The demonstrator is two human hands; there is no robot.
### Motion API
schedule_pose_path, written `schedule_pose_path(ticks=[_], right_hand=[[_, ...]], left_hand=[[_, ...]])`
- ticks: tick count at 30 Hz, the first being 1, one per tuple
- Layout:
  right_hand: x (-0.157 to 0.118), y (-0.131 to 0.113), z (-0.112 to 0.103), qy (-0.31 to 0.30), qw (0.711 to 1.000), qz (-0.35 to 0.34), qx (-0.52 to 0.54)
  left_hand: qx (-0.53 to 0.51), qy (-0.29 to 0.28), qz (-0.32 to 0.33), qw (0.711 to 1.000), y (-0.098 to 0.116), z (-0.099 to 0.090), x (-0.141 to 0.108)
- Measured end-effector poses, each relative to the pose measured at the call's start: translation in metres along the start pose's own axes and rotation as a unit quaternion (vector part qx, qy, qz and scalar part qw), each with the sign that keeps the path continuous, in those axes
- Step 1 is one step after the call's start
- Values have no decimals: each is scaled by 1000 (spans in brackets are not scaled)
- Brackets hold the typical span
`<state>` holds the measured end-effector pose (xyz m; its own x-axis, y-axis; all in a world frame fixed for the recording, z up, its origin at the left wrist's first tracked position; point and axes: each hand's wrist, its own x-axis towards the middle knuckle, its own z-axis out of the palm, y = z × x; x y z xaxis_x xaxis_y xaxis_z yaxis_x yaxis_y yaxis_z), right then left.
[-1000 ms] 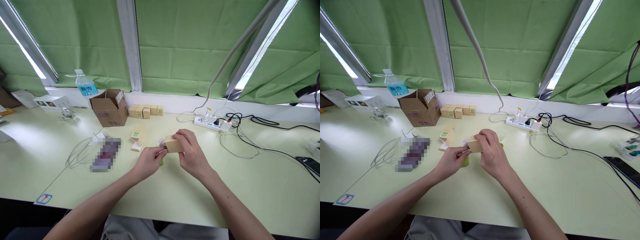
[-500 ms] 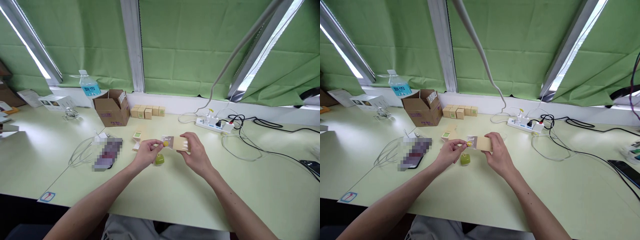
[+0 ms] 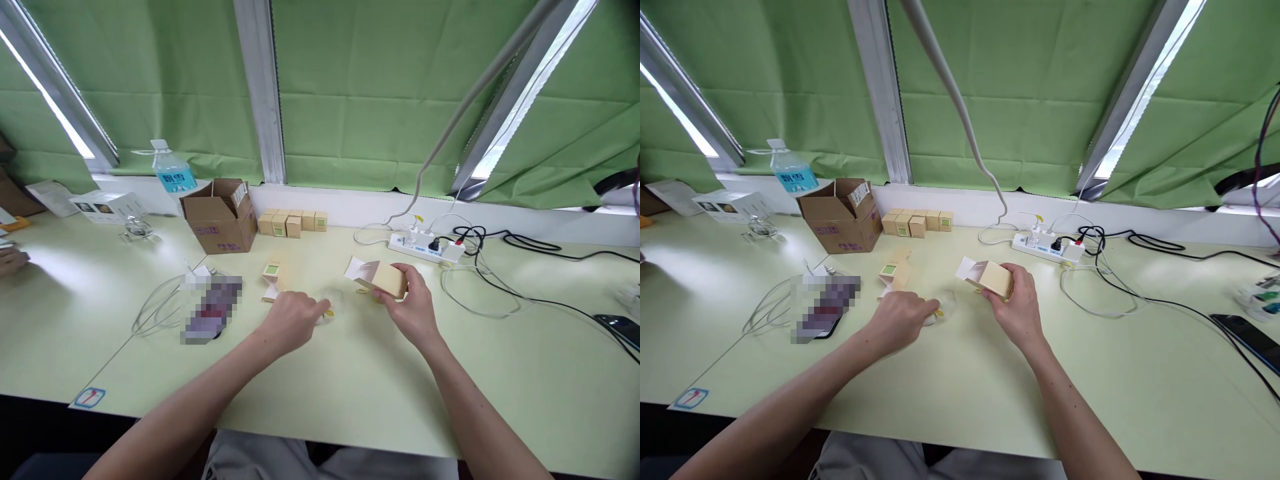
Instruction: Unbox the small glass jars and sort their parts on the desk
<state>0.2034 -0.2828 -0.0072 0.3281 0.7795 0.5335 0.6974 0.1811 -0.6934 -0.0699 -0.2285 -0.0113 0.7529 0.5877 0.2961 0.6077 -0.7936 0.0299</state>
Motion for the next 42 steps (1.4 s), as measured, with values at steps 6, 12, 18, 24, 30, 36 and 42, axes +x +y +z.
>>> schedule_pose_path(ticks=[6,12,18,24,30,36,42], right_hand=[[-5,-6,8,-19,994,55,96],[-12,-24,17,-72,932,146,324],[-19,-43,24,-155,808,213,527],[-23,-49,31,-193,755,221,586],[-25,-47,27,-219,750,205,590],[-28,-47,28,-211,780,165,566],[-29,-48,27,-230,809,138,523]], left_hand=[[49,-54,84,994,23,8,-5],[66,-34,86,994,22,3,-6],[-40,184,66,980,27,-4,-3],[-82,255,53,962,32,-14,15],[-287,215,-41,933,37,-15,22],[-610,121,-139,771,41,-19,20],[-718,88,-151,673,41,-21,19]])
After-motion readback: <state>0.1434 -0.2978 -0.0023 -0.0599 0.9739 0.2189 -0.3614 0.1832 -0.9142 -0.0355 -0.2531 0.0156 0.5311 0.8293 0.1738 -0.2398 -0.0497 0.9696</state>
